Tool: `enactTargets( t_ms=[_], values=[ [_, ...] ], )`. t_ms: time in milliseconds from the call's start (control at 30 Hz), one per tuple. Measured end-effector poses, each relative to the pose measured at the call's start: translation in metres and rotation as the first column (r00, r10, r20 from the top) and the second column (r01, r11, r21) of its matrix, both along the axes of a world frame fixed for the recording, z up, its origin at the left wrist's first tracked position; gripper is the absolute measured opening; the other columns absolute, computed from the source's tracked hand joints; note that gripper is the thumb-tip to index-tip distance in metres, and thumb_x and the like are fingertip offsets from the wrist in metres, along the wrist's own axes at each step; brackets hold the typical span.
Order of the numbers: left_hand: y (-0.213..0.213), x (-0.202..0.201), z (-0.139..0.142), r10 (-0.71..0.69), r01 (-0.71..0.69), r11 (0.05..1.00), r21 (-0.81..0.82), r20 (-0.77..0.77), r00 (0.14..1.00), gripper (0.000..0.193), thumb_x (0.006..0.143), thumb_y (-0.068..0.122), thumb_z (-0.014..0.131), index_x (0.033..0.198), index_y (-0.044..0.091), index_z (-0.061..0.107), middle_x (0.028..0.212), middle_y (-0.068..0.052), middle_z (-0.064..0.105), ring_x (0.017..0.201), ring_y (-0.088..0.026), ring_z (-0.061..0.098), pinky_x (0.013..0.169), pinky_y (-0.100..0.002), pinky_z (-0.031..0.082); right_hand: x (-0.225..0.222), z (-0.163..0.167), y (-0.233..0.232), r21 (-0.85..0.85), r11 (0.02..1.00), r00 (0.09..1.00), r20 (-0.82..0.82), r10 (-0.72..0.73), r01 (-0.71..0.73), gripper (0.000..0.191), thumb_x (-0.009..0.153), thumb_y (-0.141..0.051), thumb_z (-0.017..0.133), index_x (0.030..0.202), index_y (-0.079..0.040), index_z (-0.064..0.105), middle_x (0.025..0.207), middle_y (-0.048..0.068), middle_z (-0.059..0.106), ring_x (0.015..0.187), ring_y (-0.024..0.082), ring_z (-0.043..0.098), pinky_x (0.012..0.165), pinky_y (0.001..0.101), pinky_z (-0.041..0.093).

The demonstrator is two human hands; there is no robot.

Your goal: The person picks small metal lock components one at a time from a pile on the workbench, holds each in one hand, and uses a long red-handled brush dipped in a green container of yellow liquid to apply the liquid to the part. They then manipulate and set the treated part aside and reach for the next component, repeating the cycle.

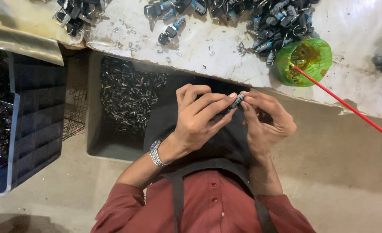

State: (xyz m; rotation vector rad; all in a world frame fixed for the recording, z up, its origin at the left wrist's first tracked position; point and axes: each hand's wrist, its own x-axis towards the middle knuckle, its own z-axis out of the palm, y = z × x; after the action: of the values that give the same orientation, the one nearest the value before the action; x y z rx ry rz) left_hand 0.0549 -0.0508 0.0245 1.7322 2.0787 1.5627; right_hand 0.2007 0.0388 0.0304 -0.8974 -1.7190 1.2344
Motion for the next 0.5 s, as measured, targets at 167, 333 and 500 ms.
enactTargets(
  t_ms=[167, 333, 500],
  values=[
    [-0.003, 0.000, -0.001, -0.014, 0.013, 1.000, -0.023, -0.044, 0.999, 0.045, 0.083, 0.015, 0.090, 0.124, 0.013, 0.072, 0.113, 0.004, 0.068, 0.104, -0.021, 0.057, 0.097, -0.040, 0.039, 0.007, 0.000, 0.002, 0.067, 0.998, 0.993, 0.117, 0.009, -0.017, 0.015, 0.094, 0.012, 0.079, 0.103, 0.003, 0.072, 0.110, 0.016, 0.075, 0.076, 0.008, 0.065, 0.057, 0.0181, 0.046],
    [-0.001, 0.002, 0.000, -0.049, 0.048, 0.999, -0.019, -0.082, 0.995, 0.041, 0.088, 0.012, 0.089, 0.125, 0.012, 0.072, 0.114, 0.003, 0.069, 0.107, -0.021, 0.058, 0.097, -0.041, 0.039, 0.017, -0.015, 0.002, -0.227, 0.974, 0.998, -0.062, -0.007, -0.008, 0.015, 0.095, 0.011, 0.078, 0.103, 0.000, 0.071, 0.105, 0.011, 0.074, 0.076, 0.007, 0.064, 0.059, 0.0191, 0.048],
    [0.003, 0.002, 0.001, -0.056, 0.057, 0.998, -0.041, 0.022, 0.998, 0.037, 0.085, 0.016, 0.090, 0.118, 0.014, 0.074, 0.106, 0.005, 0.070, 0.101, -0.020, 0.058, 0.096, -0.039, 0.039, 0.037, -0.010, 0.026, -0.267, 0.903, 0.927, -0.080, -0.367, 0.335, 0.011, 0.105, -0.010, 0.068, 0.109, -0.002, 0.061, 0.087, 0.011, 0.069, 0.056, 0.006, 0.055, 0.043, 0.0186, 0.035]
  ],
)
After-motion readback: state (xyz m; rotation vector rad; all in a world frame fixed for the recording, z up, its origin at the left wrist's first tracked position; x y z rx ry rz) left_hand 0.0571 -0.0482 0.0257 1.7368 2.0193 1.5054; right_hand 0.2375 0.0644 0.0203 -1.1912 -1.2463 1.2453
